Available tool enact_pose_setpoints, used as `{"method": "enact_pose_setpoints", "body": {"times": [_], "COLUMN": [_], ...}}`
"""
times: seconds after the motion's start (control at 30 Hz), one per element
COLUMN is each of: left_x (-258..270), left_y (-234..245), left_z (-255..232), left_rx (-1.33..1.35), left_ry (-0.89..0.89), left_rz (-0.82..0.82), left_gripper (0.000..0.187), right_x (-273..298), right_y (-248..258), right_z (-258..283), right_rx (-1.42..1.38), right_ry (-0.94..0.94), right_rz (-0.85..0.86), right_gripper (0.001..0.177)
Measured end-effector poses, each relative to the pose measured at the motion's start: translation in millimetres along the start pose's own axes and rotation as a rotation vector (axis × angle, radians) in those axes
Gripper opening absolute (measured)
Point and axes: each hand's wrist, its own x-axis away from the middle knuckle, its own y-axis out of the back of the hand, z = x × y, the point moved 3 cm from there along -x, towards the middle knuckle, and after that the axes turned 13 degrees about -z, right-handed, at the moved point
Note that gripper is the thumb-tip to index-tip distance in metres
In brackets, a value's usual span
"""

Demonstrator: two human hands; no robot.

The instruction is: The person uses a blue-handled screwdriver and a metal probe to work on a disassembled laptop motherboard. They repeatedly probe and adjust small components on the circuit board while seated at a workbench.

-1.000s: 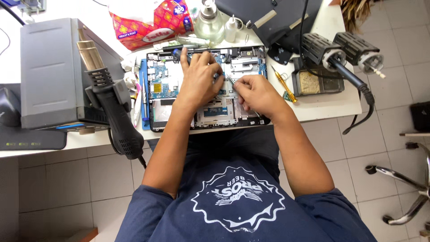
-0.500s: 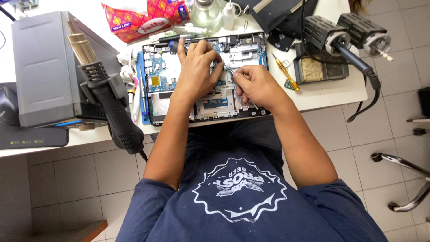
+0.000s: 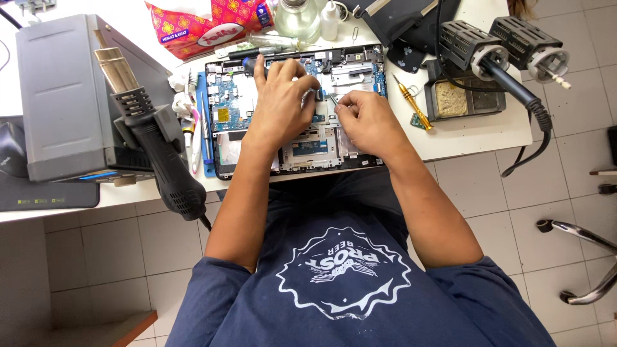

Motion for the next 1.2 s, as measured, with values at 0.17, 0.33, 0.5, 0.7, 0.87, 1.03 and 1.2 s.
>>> {"method": "enact_pose_setpoints", "body": {"times": [0.17,0.33,0.5,0.7,0.87,1.03,1.2], "left_x": [0,-5,-3,-3,-6,-11,-15], "left_y": [3,5,-1,-1,-4,-7,-11], "left_z": [-5,-8,-1,2,4,-2,-1], "left_rx": [-0.03,-0.068,-0.06,-0.048,-0.045,-0.064,-0.077], "left_ry": [-0.034,-0.041,-0.081,-0.122,-0.119,-0.103,-0.084], "left_rz": [0.056,0.146,0.097,0.042,0.05,0.055,0.095], "left_gripper": [0.018,0.028,0.024,0.019,0.016,0.014,0.017], "right_x": [0,1,1,0,0,-3,3], "right_y": [-2,1,2,3,1,-1,6], "right_z": [-6,-4,-4,-1,-1,-8,4], "right_rx": [0.048,0.058,0.038,0.023,0.041,0.027,0.003], "right_ry": [0.087,0.025,0.039,0.033,0.034,0.046,-0.009], "right_rz": [-0.048,-0.051,-0.03,-0.007,-0.002,-0.022,0.012], "right_gripper": [0.02,0.02,0.021,0.021,0.021,0.021,0.02]}}
